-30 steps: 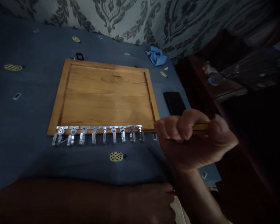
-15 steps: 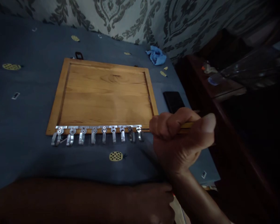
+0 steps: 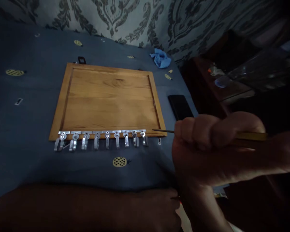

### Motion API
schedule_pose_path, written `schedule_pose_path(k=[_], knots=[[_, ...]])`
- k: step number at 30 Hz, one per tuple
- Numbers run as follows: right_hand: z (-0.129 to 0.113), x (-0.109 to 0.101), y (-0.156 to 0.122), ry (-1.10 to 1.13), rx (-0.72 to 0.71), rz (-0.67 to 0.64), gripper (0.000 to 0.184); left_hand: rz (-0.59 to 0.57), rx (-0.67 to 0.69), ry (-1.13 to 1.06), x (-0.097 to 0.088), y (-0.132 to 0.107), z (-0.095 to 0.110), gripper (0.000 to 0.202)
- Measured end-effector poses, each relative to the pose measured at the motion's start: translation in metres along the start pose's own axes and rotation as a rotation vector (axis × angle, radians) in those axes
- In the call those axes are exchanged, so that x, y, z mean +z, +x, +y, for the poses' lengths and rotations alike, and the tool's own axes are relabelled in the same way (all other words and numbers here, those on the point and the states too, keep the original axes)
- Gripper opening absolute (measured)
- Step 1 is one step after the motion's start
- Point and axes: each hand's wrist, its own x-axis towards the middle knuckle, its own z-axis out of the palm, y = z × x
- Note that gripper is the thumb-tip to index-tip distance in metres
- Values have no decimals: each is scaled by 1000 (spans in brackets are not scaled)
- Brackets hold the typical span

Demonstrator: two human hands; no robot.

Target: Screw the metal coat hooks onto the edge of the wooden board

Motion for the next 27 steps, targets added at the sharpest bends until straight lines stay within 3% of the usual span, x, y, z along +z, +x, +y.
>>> schedule_pose_path(k=[2, 4, 7, 12, 22, 27], knots=[[-1, -5, 2, 5, 5, 33, 55, 22, 57, -179, -7, 0, -4, 22], [0, -5, 4, 1, 64, 78, 57, 4, 61, -224, -11, 1, -7, 23], [1, -2, 6, 18, 135, 100, 58, -20, 65, -212, -14, 2, -6, 23], [3, -2, 5, 34, 129, 77, 58, -47, 62, -214, -16, 1, -7, 20], [10, -20, 15, 43, 185, 61, 54, -29, 94, -149, -20, 2, -12, 25], [16, -22, 22, 38, 103, 109, 61, -25, 102, -130, -16, 3, -11, 24]])
